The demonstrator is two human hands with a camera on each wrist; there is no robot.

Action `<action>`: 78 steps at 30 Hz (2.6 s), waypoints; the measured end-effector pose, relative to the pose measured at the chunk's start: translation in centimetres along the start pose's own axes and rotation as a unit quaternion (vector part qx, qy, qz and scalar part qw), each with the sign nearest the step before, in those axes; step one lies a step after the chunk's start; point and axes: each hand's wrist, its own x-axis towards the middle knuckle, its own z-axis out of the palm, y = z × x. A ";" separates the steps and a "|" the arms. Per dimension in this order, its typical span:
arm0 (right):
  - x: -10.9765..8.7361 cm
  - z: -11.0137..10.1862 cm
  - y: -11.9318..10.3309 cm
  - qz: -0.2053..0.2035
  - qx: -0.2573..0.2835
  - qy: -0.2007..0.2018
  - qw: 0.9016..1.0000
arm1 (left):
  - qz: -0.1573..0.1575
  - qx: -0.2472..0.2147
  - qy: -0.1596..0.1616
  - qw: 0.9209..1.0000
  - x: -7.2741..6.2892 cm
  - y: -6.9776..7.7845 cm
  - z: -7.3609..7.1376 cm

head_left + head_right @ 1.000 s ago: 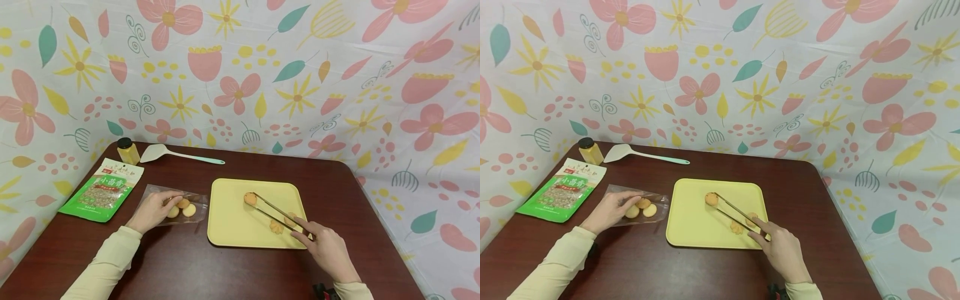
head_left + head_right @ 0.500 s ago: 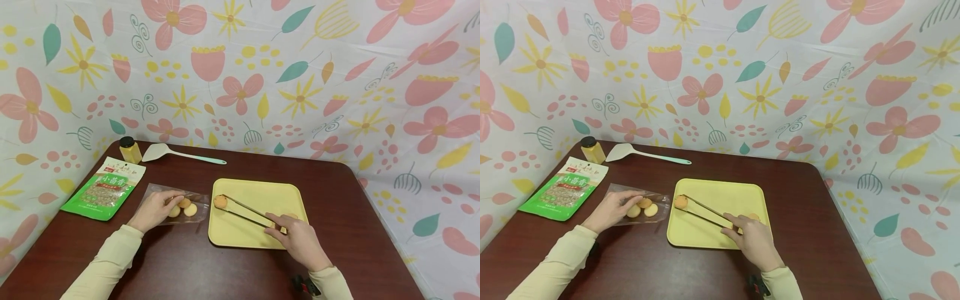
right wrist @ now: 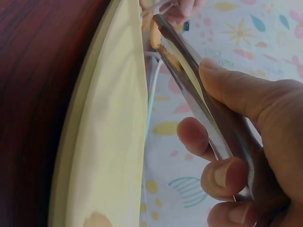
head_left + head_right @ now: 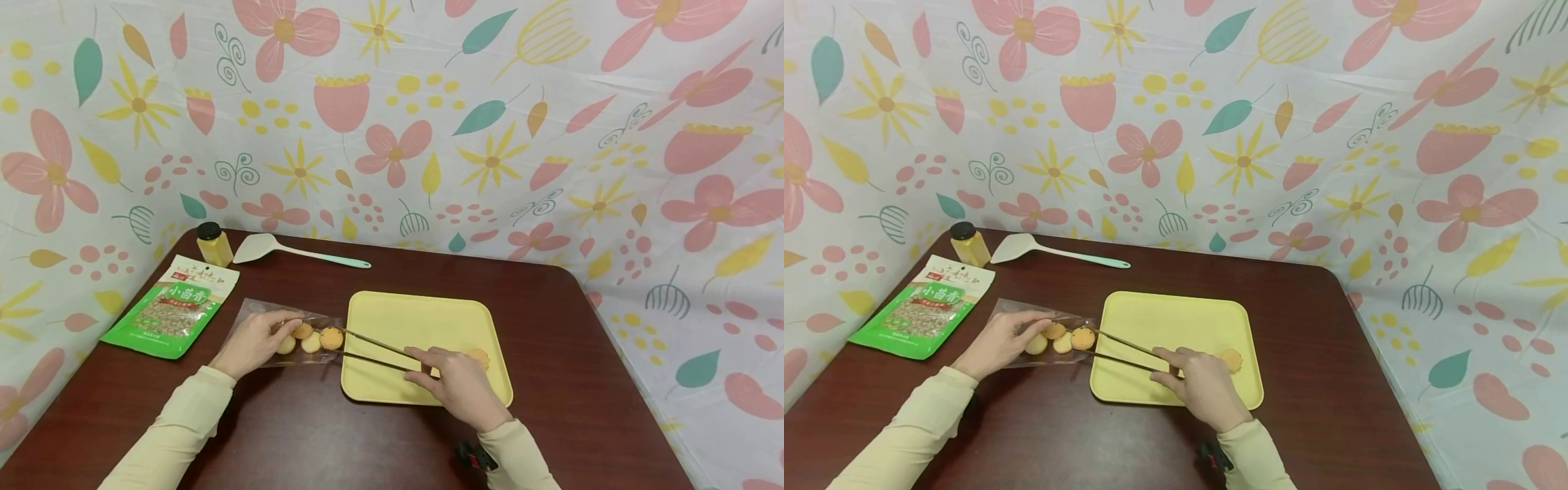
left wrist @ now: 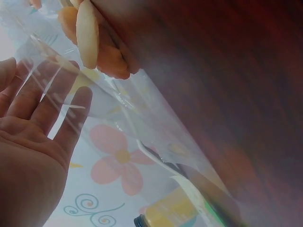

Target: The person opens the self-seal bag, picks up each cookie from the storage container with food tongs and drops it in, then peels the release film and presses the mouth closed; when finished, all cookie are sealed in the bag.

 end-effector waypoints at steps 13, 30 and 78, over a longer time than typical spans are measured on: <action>2.1 1.9 -0.8 -0.012 0.020 -0.022 0.999 | -0.005 -0.002 0.000 1.000 0.0 0.0 0.1; 3.9 2.7 -1.2 -0.014 0.050 -0.054 0.997 | -0.002 0.001 -0.006 1.000 0.0 0.2 0.0; 5.4 3.5 -2.4 -0.040 0.072 -0.091 0.992 | 0.000 0.001 -0.002 1.000 0.1 0.2 0.1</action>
